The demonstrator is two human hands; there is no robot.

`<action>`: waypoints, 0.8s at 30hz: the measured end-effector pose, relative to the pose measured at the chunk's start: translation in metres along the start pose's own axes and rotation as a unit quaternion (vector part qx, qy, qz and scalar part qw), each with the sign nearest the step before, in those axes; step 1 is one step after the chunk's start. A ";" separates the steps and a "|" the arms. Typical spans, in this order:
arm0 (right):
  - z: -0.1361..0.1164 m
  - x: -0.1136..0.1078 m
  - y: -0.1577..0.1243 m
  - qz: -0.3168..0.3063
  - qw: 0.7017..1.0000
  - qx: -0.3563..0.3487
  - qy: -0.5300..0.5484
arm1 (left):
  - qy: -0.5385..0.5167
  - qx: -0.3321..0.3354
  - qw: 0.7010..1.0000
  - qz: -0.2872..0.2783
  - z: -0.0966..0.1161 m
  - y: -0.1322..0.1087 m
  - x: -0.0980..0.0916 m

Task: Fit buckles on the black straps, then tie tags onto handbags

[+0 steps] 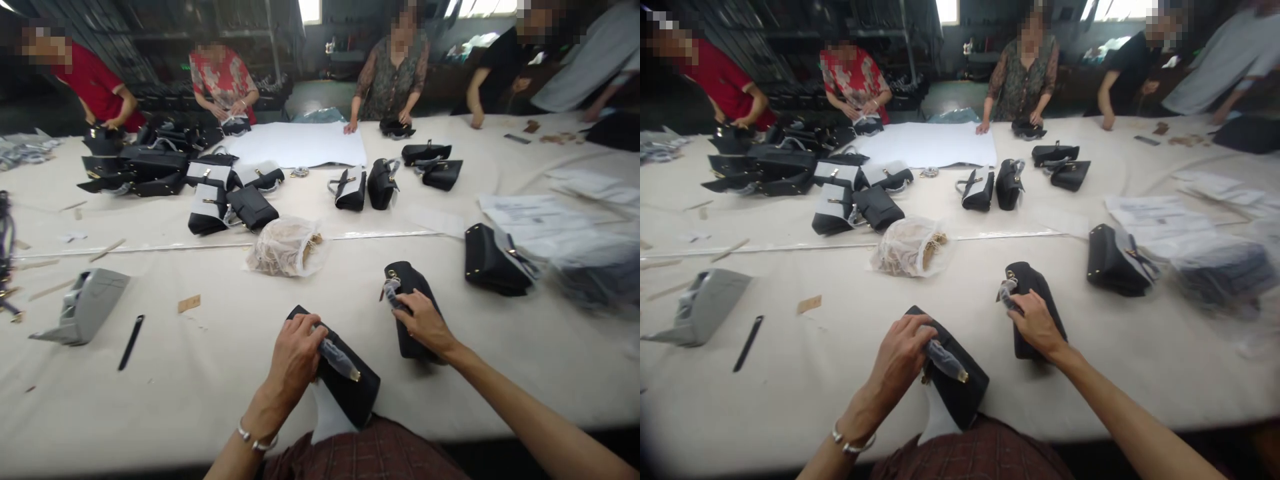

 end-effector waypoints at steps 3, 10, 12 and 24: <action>0.032 -0.066 0.002 0.066 0.993 0.074 0.067 | -0.005 -0.022 1.000 -0.009 0.005 0.019 0.006; 0.081 -0.135 -0.004 0.219 0.944 0.140 0.204 | -0.103 0.034 0.993 -0.036 0.046 0.119 0.011; 0.088 -0.145 0.002 0.239 0.933 0.146 0.228 | -0.128 0.045 0.990 -0.036 0.062 0.155 0.012; 0.137 -0.156 0.034 0.265 0.906 0.166 0.286 | -0.316 0.118 0.941 0.037 0.149 0.299 0.064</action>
Point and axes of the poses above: each hand's wrist, its own y-axis towards the middle knuckle, its own x-axis out of the palm, z = x × y, the point moved 8 cm from there along y, towards the middle knuckle, and after that the axes turned 9 degrees about y, right-handed, at the moved point
